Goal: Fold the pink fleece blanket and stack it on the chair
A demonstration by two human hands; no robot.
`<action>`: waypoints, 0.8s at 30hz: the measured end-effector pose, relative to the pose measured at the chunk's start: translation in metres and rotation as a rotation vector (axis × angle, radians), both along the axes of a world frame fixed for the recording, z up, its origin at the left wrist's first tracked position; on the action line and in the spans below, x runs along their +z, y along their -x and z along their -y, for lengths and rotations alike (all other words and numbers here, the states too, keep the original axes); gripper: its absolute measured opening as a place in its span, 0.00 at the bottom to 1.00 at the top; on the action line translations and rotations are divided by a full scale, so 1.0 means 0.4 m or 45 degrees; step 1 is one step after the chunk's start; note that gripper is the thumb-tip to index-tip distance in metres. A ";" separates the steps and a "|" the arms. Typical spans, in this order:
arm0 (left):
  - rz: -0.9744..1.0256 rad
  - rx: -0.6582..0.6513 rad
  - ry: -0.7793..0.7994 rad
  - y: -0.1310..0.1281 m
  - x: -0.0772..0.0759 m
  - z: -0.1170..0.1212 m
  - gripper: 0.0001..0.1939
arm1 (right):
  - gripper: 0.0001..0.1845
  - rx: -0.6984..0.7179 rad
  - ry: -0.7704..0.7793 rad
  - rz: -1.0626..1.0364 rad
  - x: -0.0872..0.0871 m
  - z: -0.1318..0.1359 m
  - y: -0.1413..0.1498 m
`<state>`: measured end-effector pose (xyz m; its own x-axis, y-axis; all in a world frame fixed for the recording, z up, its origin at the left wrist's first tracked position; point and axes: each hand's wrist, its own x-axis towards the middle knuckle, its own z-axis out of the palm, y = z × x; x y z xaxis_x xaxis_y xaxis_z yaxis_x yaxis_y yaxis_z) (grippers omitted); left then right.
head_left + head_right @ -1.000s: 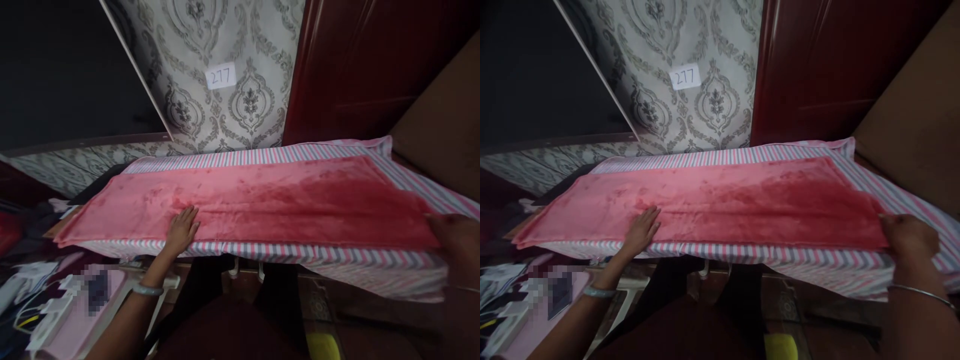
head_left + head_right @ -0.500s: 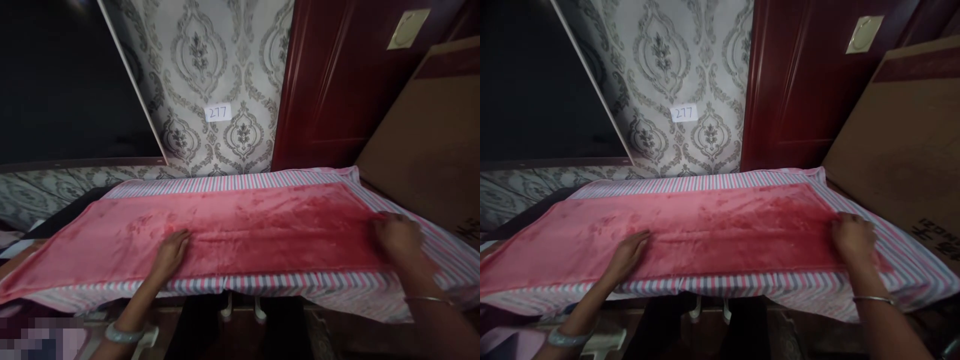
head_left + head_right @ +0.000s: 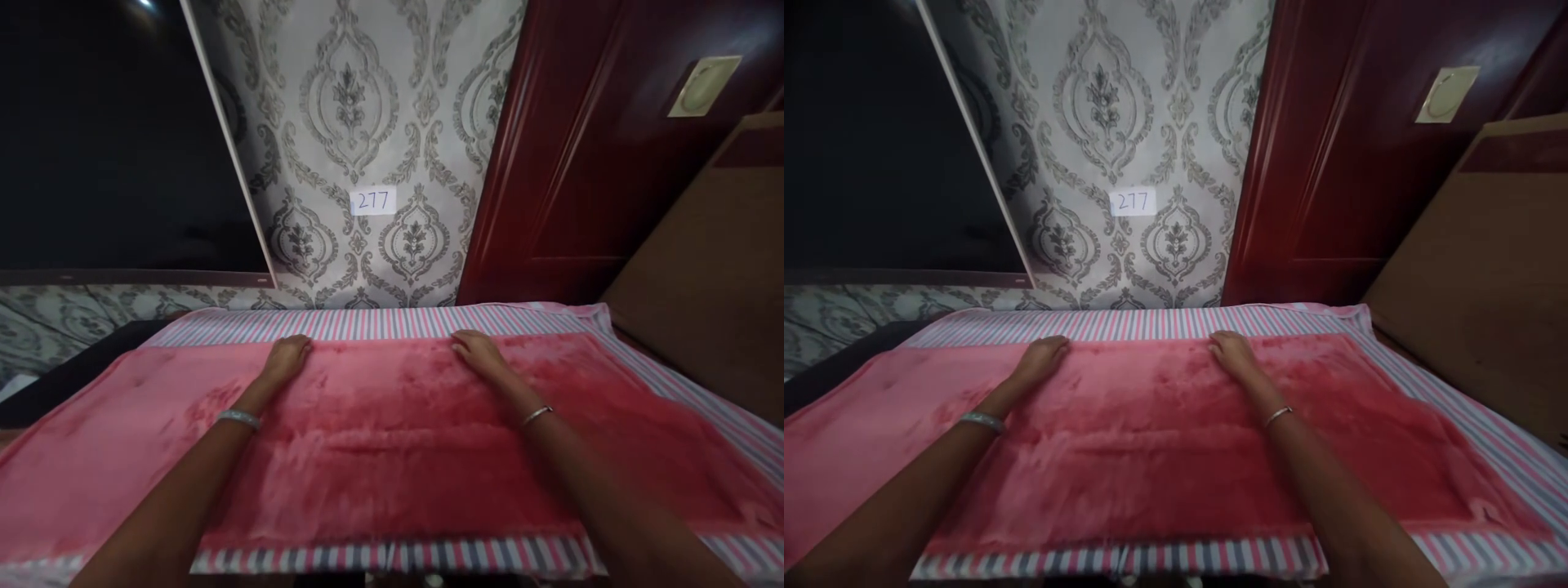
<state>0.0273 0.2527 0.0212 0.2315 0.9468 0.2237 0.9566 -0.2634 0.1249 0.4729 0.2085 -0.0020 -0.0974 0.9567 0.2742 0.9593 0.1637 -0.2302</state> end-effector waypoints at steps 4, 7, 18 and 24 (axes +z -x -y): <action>-0.018 -0.058 0.043 -0.005 -0.026 -0.064 0.14 | 0.12 0.026 0.060 0.035 -0.020 -0.054 0.028; -0.014 -0.062 0.035 0.002 -0.033 -0.097 0.15 | 0.10 -0.006 0.057 0.045 -0.016 -0.076 0.028; 0.026 0.007 0.112 0.011 -0.069 -0.156 0.16 | 0.12 -0.056 0.023 -0.110 -0.065 -0.142 0.032; 0.065 -0.013 0.162 0.026 -0.044 -0.173 0.21 | 0.23 -0.257 -0.091 -0.184 -0.031 -0.075 -0.127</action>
